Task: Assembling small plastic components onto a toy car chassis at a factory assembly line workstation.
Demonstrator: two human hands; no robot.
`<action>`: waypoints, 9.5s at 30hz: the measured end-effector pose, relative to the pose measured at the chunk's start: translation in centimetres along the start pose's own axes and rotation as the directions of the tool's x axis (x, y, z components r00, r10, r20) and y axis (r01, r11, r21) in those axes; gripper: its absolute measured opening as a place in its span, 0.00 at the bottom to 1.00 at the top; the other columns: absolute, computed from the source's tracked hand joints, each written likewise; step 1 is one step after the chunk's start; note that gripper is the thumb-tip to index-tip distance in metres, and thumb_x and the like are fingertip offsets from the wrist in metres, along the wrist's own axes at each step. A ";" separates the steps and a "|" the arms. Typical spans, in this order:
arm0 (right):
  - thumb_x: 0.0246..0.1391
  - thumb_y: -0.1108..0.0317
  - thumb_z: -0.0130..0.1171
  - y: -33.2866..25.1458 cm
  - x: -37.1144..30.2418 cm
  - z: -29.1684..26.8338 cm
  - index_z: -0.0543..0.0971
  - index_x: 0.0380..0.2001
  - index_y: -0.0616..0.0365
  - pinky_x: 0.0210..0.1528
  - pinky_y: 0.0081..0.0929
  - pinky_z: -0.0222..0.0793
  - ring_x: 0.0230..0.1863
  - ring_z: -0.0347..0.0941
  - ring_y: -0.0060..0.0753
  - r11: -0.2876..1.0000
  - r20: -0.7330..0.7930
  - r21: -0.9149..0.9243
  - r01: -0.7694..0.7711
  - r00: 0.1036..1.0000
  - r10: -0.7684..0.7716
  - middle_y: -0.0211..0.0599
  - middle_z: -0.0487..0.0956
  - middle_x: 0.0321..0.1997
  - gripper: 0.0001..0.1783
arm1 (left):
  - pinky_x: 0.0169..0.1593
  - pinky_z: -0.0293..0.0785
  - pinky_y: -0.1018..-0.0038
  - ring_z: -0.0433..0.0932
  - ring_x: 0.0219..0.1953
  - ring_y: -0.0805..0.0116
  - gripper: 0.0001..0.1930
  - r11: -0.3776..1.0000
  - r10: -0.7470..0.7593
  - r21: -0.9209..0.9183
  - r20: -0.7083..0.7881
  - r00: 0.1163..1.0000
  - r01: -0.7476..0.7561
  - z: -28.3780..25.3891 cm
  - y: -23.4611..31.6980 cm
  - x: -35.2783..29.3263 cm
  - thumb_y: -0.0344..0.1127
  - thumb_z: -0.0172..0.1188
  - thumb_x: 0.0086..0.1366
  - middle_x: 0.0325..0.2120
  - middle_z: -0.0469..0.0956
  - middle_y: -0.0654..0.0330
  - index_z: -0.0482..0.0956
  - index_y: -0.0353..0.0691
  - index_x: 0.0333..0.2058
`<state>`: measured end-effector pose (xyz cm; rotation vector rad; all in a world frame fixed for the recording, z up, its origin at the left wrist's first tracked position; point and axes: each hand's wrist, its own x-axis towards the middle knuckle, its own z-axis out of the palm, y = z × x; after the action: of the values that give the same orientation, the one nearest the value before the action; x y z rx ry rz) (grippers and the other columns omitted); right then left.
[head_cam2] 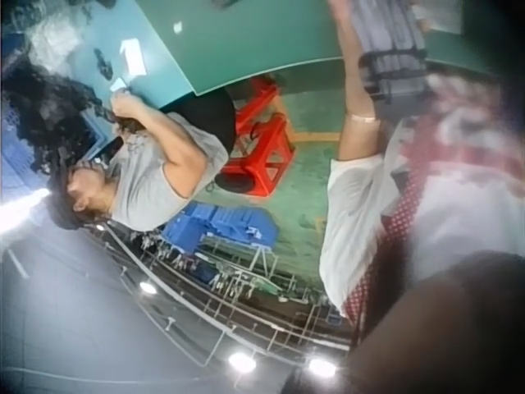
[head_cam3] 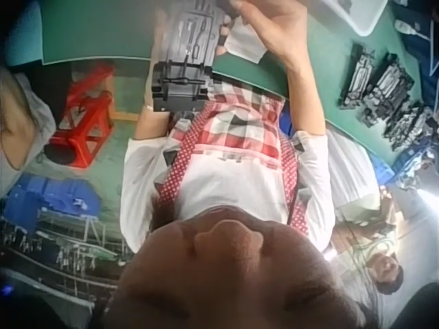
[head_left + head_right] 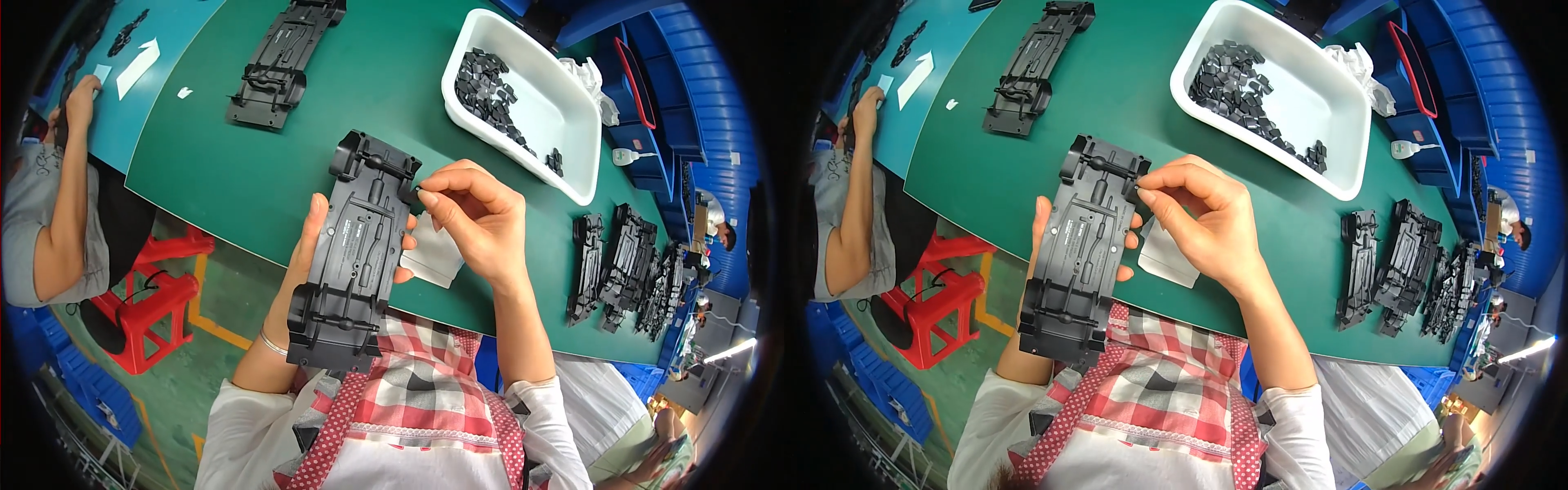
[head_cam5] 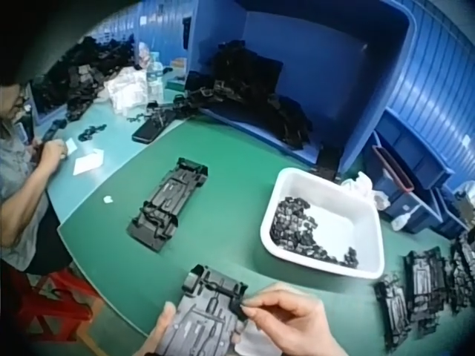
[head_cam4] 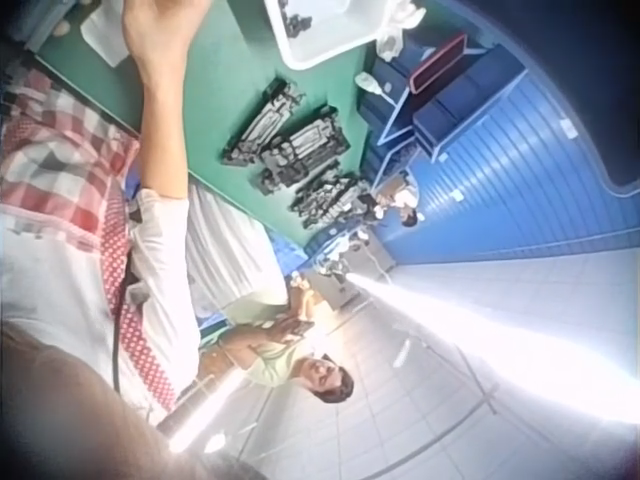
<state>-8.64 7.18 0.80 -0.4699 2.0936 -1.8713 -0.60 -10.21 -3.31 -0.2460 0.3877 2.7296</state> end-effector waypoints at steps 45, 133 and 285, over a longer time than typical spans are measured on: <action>0.47 0.83 0.60 0.2 0.1 -0.1 0.81 0.33 0.64 0.34 0.24 0.74 0.32 0.77 0.30 0.925 0.087 -0.293 0.243 0.970 -0.227 0.39 0.79 0.33 0.08 | 0.43 0.83 0.64 0.78 0.45 0.60 0.40 0.997 -0.038 -0.062 0.027 0.999 0.039 -0.5 0.1 0.2 0.66 0.33 0.68 0.47 0.74 0.46 0.63 0.30 0.58; 0.34 0.73 0.73 0.9 -15.3 -19.9 0.60 0.61 0.64 0.58 0.38 0.65 0.58 0.65 0.53 0.470 -0.521 -0.784 -0.405 0.841 -0.144 0.53 0.68 0.56 0.49 | 0.56 0.72 0.52 0.69 0.58 0.49 0.30 0.807 -0.485 0.344 -0.081 0.871 0.481 11.6 -11.9 7.9 0.47 0.49 0.70 0.56 0.64 0.42 0.54 0.30 0.60; 0.40 0.78 0.64 -9.5 -6.7 -1.8 0.64 0.59 0.64 0.44 0.32 0.71 0.52 0.67 0.45 0.692 0.169 -0.533 0.488 0.862 -0.477 0.50 0.64 0.56 0.38 | 0.36 0.73 0.83 0.74 0.34 0.84 0.10 0.309 0.760 0.712 0.214 0.614 -0.630 8.4 -1.3 -3.3 0.31 0.55 0.68 0.31 0.78 0.66 0.76 0.29 0.42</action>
<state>-2.93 10.68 10.45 -1.2873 2.6932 -1.3968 1.95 -7.67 5.09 -0.0568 2.0640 2.9941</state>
